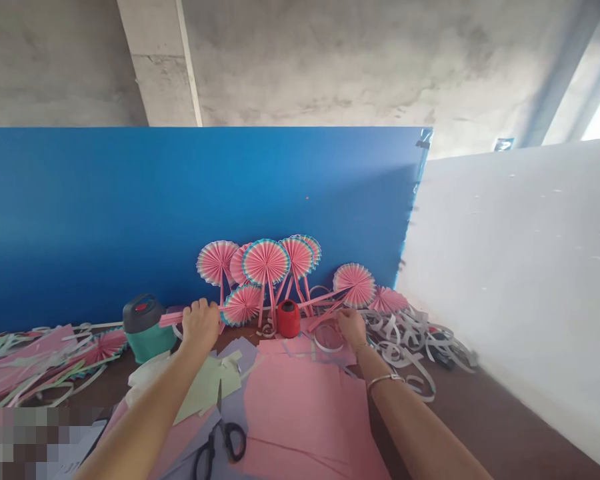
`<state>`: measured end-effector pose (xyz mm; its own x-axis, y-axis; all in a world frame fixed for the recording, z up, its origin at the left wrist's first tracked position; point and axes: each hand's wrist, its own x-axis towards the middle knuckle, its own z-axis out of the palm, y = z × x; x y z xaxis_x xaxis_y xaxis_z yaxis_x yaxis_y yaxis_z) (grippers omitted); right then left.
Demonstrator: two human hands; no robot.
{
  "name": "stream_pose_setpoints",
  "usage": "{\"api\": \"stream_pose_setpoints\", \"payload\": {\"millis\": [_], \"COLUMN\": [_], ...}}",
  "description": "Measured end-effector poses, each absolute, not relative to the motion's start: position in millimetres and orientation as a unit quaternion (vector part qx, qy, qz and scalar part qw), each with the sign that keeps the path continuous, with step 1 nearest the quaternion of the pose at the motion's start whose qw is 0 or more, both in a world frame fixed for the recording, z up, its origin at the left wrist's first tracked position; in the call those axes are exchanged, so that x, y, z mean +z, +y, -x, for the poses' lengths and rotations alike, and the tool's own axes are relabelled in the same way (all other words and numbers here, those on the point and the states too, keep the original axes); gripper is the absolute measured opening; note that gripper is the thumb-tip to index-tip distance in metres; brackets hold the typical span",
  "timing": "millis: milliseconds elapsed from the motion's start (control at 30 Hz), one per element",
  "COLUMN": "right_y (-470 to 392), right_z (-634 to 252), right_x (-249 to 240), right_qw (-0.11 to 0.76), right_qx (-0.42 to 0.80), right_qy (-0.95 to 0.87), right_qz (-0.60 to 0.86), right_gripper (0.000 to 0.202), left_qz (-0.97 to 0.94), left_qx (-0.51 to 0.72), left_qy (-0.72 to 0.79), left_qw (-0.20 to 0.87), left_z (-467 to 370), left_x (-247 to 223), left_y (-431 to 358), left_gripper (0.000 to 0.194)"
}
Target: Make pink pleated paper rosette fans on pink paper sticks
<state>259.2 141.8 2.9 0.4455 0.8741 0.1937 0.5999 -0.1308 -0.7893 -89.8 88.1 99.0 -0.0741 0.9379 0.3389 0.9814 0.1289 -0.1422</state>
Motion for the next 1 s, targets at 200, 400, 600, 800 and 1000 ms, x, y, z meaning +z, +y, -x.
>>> {"api": "stream_pose_setpoints", "payload": {"millis": [200, 400, 600, 800, 1000], "right_y": [136, 133, 129, 124, 121], "right_z": [-249, -244, -244, -237, -234], "right_x": [12, 9, -6, -13, -16], "right_qw": [0.44, 0.465, 0.501, 0.521, 0.526], "right_qx": [0.164, 0.18, 0.209, 0.235, 0.241], "right_qy": [-0.494, -0.493, -0.479, -0.479, -0.488], "right_qz": [0.732, 0.713, 0.69, 0.667, 0.654], "right_gripper": [0.032, 0.034, 0.036, 0.039, 0.04], "left_qz": [0.657, 0.657, 0.575, 0.497, 0.474], "left_qx": [-0.066, -0.105, -0.469, -0.598, -0.619], "left_qy": [-0.732, -0.744, -0.633, -0.585, -0.572], "left_qw": [0.167, 0.066, -0.22, -0.23, -0.255], "left_z": [91, 133, 147, 83, 41], "left_x": [142, 170, 154, 88, 48], "left_y": [76, 79, 90, 124, 151], "left_gripper": [0.031, 0.013, 0.029, 0.035, 0.028]}}
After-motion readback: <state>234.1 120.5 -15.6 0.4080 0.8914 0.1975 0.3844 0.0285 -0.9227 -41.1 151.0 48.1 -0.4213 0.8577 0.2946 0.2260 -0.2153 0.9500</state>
